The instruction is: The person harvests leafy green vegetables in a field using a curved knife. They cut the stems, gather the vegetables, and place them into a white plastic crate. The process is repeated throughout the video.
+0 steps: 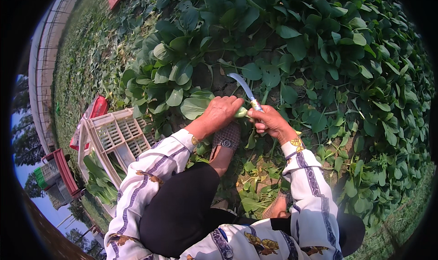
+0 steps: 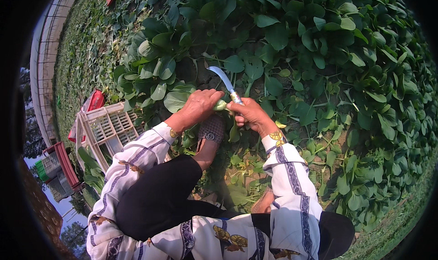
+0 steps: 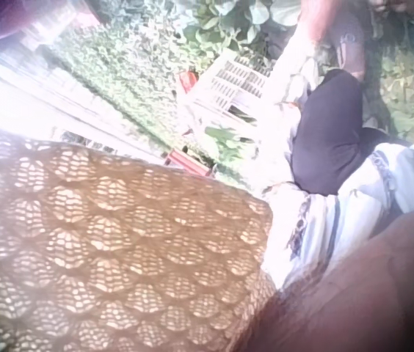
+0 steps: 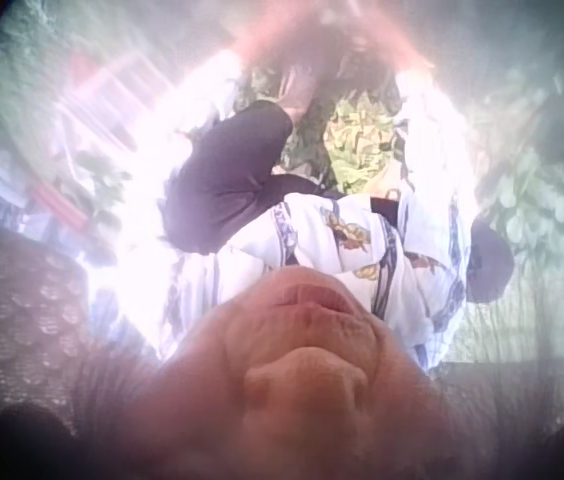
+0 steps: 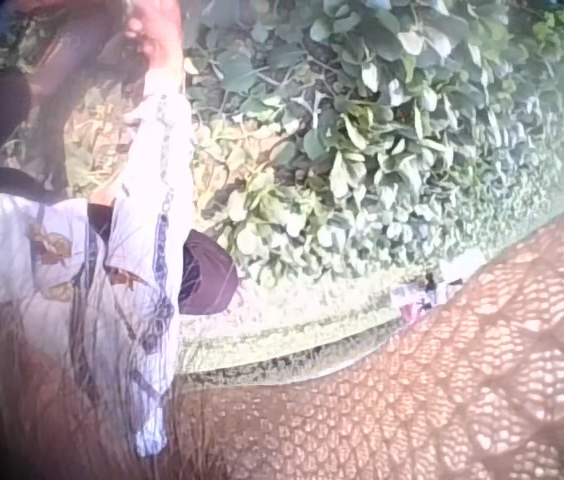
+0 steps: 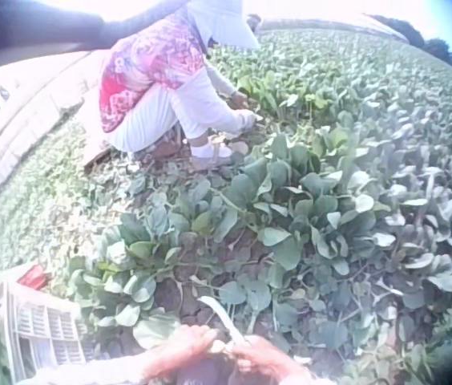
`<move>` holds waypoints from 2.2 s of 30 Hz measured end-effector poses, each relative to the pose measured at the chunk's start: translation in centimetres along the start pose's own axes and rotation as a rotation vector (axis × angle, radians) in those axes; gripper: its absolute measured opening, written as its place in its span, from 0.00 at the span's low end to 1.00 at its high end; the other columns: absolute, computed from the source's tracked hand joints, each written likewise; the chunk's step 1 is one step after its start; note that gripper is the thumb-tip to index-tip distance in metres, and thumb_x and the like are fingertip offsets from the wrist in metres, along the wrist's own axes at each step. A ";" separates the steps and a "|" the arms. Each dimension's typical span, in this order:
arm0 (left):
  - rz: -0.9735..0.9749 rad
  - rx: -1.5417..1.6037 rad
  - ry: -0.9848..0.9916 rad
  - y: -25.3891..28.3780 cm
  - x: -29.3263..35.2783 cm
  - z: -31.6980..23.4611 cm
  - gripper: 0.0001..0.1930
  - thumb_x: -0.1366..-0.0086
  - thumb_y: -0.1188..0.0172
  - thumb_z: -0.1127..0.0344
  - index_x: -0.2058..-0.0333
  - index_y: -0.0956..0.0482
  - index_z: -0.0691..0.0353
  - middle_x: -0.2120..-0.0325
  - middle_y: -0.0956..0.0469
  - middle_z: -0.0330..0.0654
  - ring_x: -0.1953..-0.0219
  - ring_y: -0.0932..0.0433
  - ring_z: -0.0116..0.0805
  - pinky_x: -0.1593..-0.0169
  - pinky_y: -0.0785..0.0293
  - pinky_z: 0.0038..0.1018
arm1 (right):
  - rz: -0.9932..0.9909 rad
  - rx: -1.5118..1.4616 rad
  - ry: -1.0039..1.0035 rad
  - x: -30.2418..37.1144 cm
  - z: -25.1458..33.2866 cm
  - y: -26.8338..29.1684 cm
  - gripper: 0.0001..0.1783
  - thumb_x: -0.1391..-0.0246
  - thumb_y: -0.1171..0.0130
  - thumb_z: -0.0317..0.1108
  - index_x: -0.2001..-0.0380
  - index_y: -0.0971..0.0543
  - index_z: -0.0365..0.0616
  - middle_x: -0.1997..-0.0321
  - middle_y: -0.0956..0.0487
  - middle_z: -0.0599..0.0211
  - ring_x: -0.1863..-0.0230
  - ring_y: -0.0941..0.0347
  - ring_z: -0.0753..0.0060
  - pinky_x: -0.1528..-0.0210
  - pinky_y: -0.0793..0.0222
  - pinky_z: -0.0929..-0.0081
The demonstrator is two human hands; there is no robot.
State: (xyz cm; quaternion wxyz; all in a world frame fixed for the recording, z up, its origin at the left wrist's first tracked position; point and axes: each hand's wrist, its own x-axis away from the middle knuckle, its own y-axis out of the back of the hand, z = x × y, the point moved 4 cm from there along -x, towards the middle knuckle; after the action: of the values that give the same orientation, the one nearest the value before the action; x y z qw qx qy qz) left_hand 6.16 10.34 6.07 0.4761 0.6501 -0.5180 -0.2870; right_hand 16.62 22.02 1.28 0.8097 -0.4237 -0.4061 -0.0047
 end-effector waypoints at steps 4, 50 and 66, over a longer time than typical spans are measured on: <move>0.004 -0.192 0.145 -0.6 0.1 2.0 0.12 0.55 0.40 0.71 0.70 0.33 0.60 0.74 0.28 0.44 0.73 0.24 0.43 0.71 0.31 0.36 | 0.094 -0.057 0.171 1.1 2.0 -1.0 0.09 0.50 0.40 0.33 0.72 0.30 0.43 0.79 0.31 0.75 0.87 0.43 0.89 0.86 0.48 0.87; -0.130 0.143 0.063 3.7 -17.5 3.3 0.13 0.52 0.40 0.67 0.67 0.24 0.64 0.73 0.23 0.46 0.70 0.23 0.45 0.67 0.27 0.35 | -0.613 0.195 0.539 0.3 7.2 6.3 0.20 0.44 0.46 0.37 0.51 0.31 0.41 0.78 0.29 0.70 0.85 0.38 0.84 0.84 0.41 0.83; -0.158 -0.454 0.244 3.3 -18.9 19.2 0.08 0.49 0.48 0.75 0.67 0.28 0.63 0.46 0.36 0.49 0.73 0.21 0.46 0.70 0.25 0.36 | -0.735 0.718 0.921 -16.7 18.3 4.0 0.24 0.44 0.47 0.37 0.45 0.34 0.41 0.64 0.23 0.52 0.67 0.25 0.56 0.63 0.31 0.70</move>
State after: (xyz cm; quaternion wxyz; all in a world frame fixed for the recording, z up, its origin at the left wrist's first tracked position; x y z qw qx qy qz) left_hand -17.46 22.01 -0.54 0.6448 0.5949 -0.3267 -0.3516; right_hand -5.09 31.57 -6.82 0.9357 0.0808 -0.1143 -0.3237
